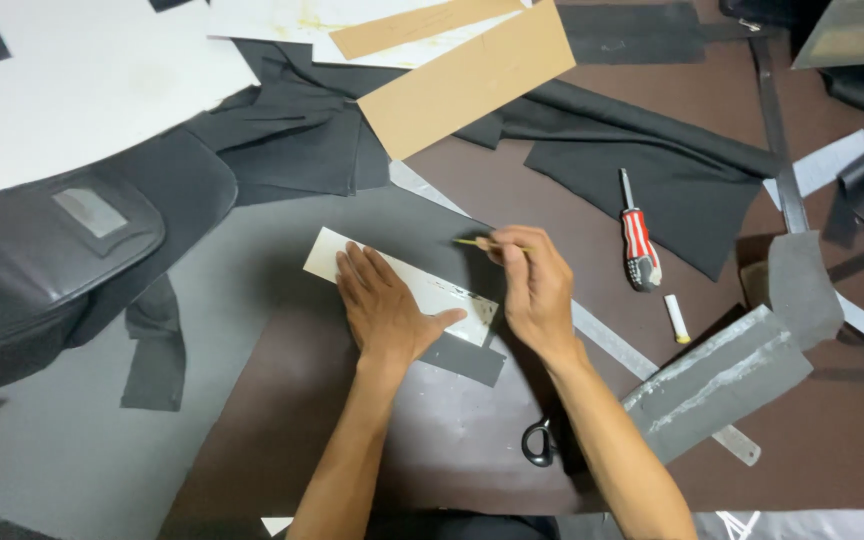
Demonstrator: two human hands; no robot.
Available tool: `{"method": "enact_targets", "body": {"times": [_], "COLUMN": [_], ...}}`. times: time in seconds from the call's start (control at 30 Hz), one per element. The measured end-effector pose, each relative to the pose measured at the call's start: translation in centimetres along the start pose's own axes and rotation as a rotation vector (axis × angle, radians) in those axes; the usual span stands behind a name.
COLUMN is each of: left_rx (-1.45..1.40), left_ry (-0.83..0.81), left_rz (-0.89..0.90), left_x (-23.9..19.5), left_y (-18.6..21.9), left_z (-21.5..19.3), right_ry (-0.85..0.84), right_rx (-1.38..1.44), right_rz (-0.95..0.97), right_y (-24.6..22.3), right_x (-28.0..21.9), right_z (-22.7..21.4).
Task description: Measuring, cutting, and aligning leather components for bag assembly
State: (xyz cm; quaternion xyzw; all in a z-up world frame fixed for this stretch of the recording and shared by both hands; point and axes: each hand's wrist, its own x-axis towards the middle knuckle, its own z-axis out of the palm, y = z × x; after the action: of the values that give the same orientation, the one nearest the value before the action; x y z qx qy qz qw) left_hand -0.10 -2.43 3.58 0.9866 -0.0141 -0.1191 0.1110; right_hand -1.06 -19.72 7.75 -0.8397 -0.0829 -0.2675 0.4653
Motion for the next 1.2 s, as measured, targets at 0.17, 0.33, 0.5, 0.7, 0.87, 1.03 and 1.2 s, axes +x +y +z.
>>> {"method": "enact_targets", "body": {"times": [0.17,0.33,0.5,0.7,0.87,1.03,1.2], "left_rx": [-0.162,-0.1,-0.236,-0.345,-0.183,-0.064,-0.072], "left_ry": [-0.083,-0.111,-0.127,-0.21,-0.214,-0.22,-0.233], "left_rz": [-0.016,-0.044,-0.322,-0.212,-0.198,-0.098,-0.087], "left_x": [-0.3,-0.1,0.2,1.1,0.5,0.1,0.5], "left_y": [-0.1,0.7,3.3,2.0,1.7,0.8,0.5], "left_z": [-1.4,-2.5,-6.3,-2.2,-4.0,-4.6,-3.4], "right_ry": [-0.281,-0.452,-0.558,-0.621,-0.683,-0.677,-0.589], "right_rx": [0.142,0.086,0.109,0.077,0.064,-0.069,-0.214], "right_rz": [-0.148,-0.247,-0.29,-0.282,-0.243,-0.27,-0.305], "right_y": [0.3,2.7,-0.1,0.5,-0.2,2.1,3.0], "right_x": [4.1,4.8,5.5,5.5,6.2,7.5,8.5], "right_z": [8.6,16.5,17.7,18.2,17.5,17.5,16.9]}}
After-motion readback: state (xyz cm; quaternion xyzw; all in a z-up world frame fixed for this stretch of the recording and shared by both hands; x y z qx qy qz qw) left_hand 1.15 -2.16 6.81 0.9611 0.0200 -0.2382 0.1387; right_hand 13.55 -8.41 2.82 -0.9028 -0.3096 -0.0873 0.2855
